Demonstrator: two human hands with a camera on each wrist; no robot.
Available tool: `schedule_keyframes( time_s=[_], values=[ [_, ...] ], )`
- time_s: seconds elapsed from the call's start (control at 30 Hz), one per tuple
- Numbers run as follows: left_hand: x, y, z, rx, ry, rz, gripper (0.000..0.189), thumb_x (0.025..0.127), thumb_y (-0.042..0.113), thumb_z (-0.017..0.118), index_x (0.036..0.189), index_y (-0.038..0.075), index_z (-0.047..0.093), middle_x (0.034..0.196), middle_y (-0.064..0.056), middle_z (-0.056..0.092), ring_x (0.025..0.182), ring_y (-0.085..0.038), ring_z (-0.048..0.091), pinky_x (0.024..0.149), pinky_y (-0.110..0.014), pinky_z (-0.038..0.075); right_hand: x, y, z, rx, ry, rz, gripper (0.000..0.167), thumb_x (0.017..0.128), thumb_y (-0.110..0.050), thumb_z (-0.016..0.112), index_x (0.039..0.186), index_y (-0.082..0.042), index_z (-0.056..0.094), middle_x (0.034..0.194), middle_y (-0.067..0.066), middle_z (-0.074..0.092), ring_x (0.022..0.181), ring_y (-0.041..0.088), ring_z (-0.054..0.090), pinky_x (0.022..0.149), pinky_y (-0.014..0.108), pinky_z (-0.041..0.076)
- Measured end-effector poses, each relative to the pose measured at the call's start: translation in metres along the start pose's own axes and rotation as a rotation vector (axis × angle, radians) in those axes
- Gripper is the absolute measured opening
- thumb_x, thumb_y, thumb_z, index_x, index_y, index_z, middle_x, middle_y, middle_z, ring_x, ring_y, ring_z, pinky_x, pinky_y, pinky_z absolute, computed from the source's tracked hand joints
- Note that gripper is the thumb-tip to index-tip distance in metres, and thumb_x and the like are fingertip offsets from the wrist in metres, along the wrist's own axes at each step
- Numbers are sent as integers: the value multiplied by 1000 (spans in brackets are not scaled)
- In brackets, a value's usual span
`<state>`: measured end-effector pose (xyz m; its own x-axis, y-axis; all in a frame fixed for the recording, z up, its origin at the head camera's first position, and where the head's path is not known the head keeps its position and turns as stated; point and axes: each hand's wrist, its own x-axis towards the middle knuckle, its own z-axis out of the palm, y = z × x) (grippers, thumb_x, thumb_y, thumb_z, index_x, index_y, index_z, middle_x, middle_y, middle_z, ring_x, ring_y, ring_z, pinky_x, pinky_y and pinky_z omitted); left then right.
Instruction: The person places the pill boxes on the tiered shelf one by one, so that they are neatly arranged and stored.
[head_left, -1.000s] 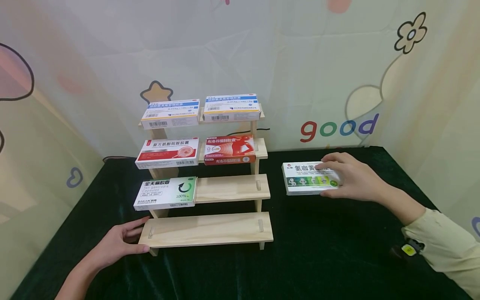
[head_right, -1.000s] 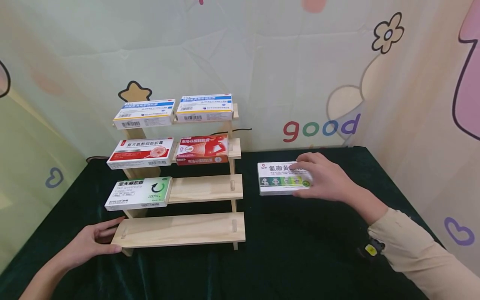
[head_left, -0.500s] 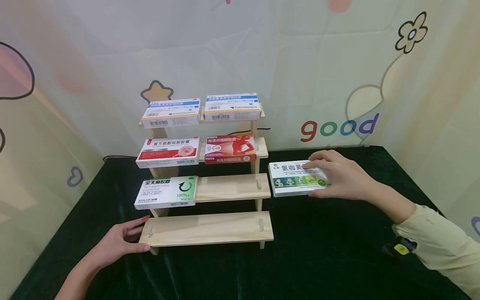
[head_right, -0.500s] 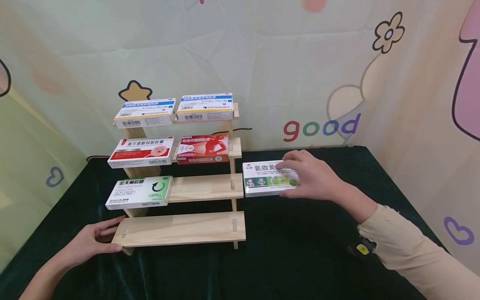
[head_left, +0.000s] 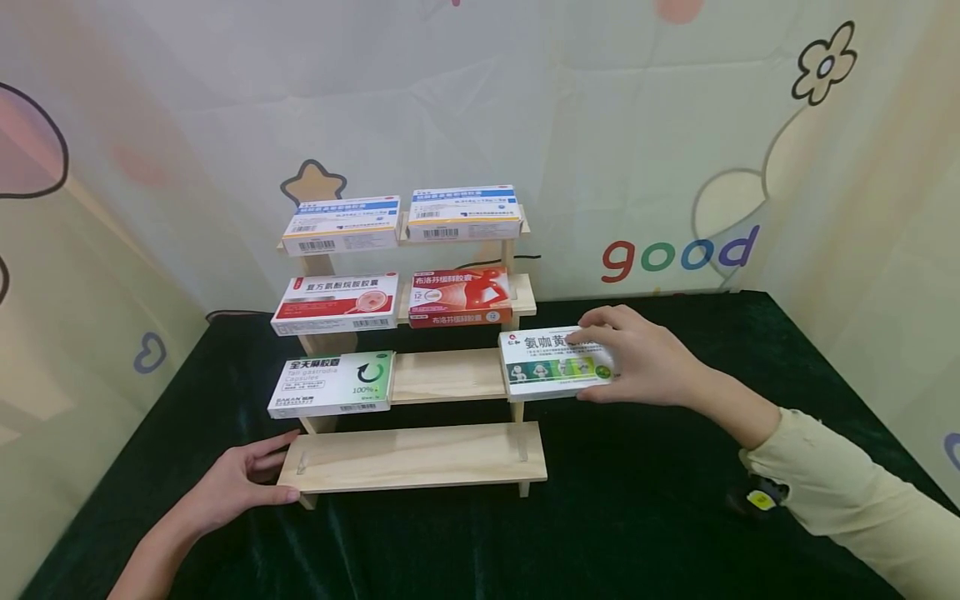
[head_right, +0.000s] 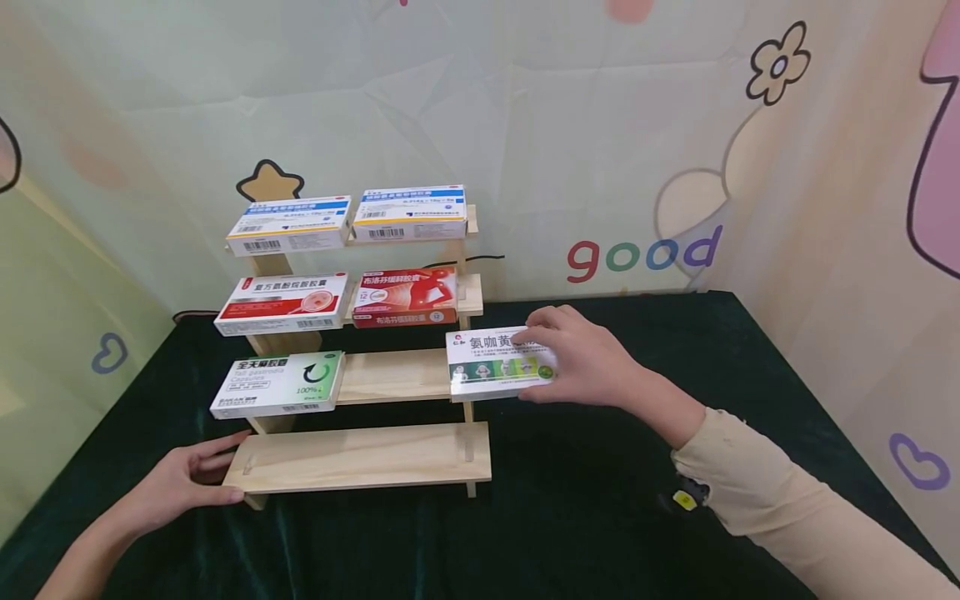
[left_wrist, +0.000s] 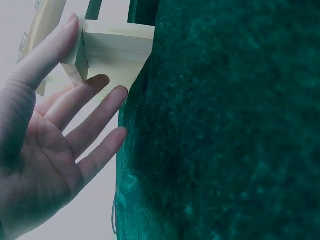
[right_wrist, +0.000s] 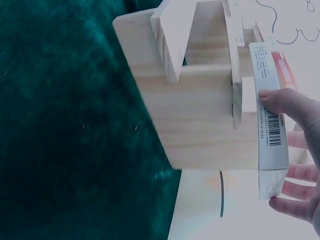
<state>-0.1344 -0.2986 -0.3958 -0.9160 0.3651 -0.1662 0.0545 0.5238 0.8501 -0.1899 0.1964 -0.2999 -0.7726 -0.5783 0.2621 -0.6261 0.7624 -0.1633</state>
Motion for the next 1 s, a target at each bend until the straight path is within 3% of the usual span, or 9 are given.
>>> schedule_keyframes(
  time_s=[0.37,1.0],
  values=[
    [1,-1,0,10,3,-1,74,81,18,68,134,-14,28,131,-29,40,115,-40,47,84,-41,47,18,-22,13,43,28,-39,58,65,-44,77,114,-16,62,120,9,50,105,23,43,77,35,48],
    [0,-3,0,5,15,-20,75,80,19,69,135,-13,28,131,-30,40,115,-41,47,83,-38,49,36,-46,42,135,122,-81,57,66,-43,77,114,-16,63,118,9,52,102,20,44,76,31,48]
  ],
)
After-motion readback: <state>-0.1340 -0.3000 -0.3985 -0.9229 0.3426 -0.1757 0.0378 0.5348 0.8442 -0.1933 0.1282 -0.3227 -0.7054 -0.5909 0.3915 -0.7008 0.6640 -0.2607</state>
